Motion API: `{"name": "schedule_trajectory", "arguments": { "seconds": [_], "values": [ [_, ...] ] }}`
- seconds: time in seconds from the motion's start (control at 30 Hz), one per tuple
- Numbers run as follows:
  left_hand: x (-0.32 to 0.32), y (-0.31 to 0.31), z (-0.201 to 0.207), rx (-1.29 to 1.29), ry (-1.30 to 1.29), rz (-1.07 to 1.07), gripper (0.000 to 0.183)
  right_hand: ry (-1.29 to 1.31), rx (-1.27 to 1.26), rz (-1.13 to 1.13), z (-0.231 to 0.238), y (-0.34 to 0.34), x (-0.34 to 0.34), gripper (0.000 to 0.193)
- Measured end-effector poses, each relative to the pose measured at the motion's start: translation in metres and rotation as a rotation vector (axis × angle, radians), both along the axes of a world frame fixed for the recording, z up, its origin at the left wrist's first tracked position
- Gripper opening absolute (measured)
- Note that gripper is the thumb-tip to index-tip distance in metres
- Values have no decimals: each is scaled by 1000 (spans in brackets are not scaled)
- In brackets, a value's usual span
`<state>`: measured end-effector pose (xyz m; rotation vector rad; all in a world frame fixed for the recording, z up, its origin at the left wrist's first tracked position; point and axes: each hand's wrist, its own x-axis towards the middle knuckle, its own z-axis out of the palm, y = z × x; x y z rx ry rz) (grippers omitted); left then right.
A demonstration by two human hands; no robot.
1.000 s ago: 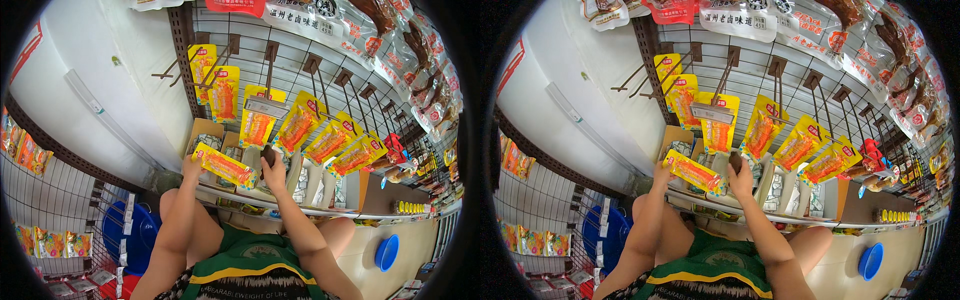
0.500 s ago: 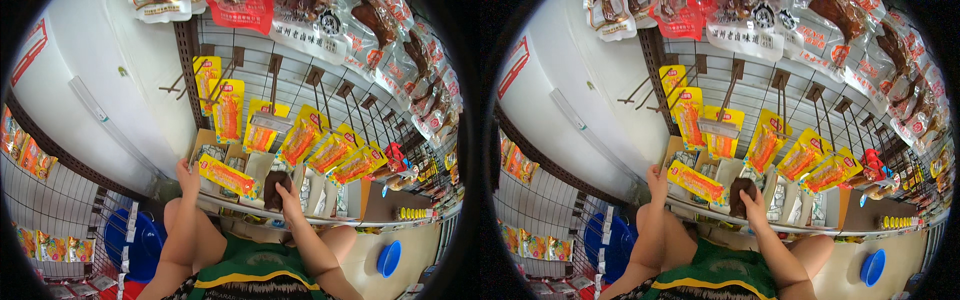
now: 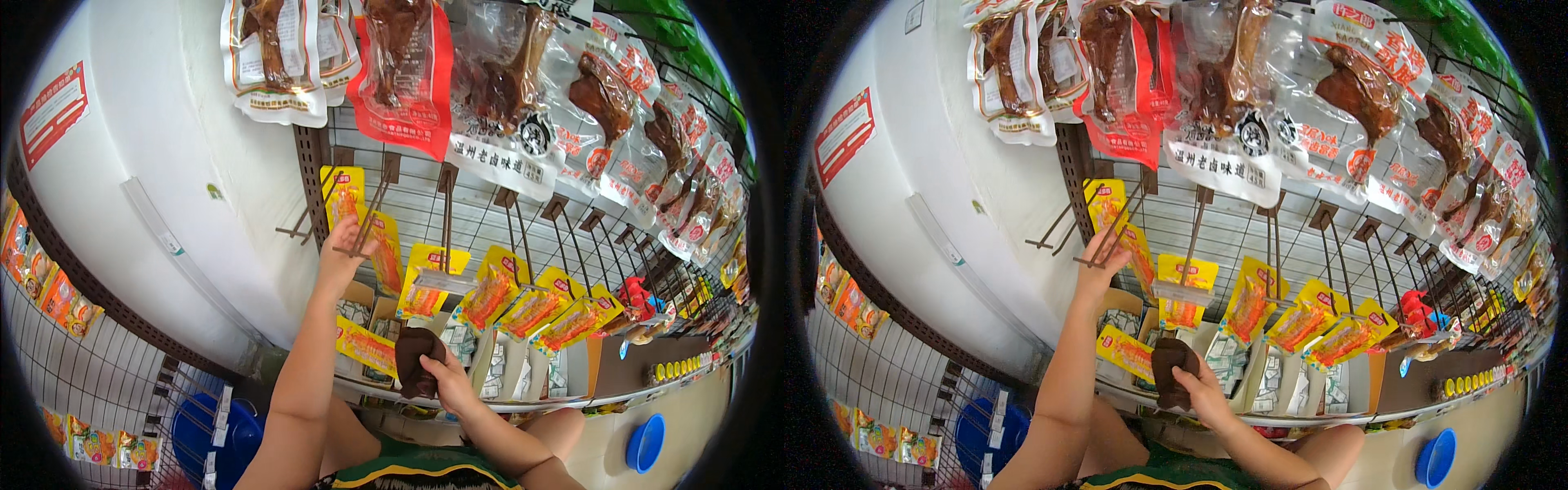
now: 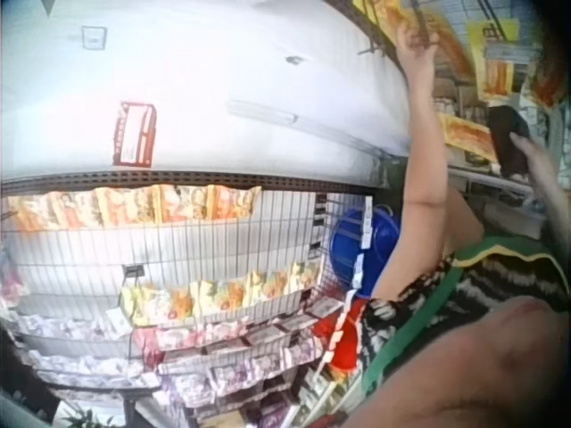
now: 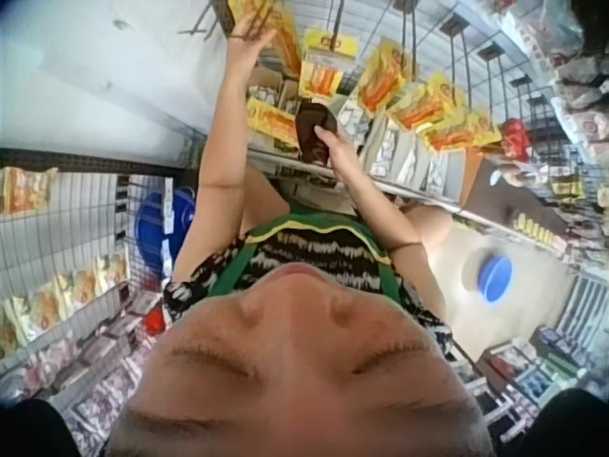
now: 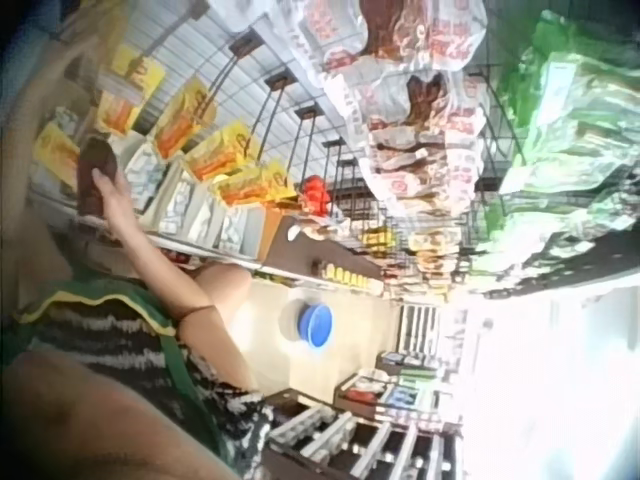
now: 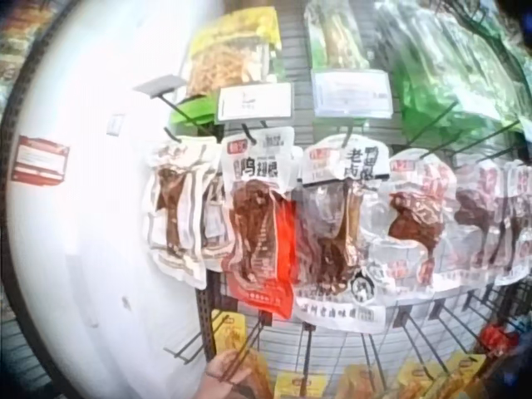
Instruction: The person sits on the floor and repeatedly picks yellow snack packets from a cardboard box, wipes each packet with a brown cloth, and hangs them on metal hooks on a wire rack. The person continues this cycle for multiple packets throughout the clip.
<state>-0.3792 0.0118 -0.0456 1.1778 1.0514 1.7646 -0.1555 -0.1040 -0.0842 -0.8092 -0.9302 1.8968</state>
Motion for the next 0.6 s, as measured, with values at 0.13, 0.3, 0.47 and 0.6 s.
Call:
{"name": "schedule_trajectory", "arguments": {
  "seconds": [0.13,0.3,0.47,0.6],
  "values": [
    [-12,3,1,-129,78,-109,27,-96,466,-72,18,20,-38,40],
    [-8,-17,7,10,-58,-192,25,-293,733,-356,21,51,-78,43],
    [-8,-54,9,139,65,-215,28,-368,1005,-530,38,53,-92,43],
    [-3,-91,12,124,19,-177,28,-558,1177,-456,54,25,-84,46]
  ]
}}
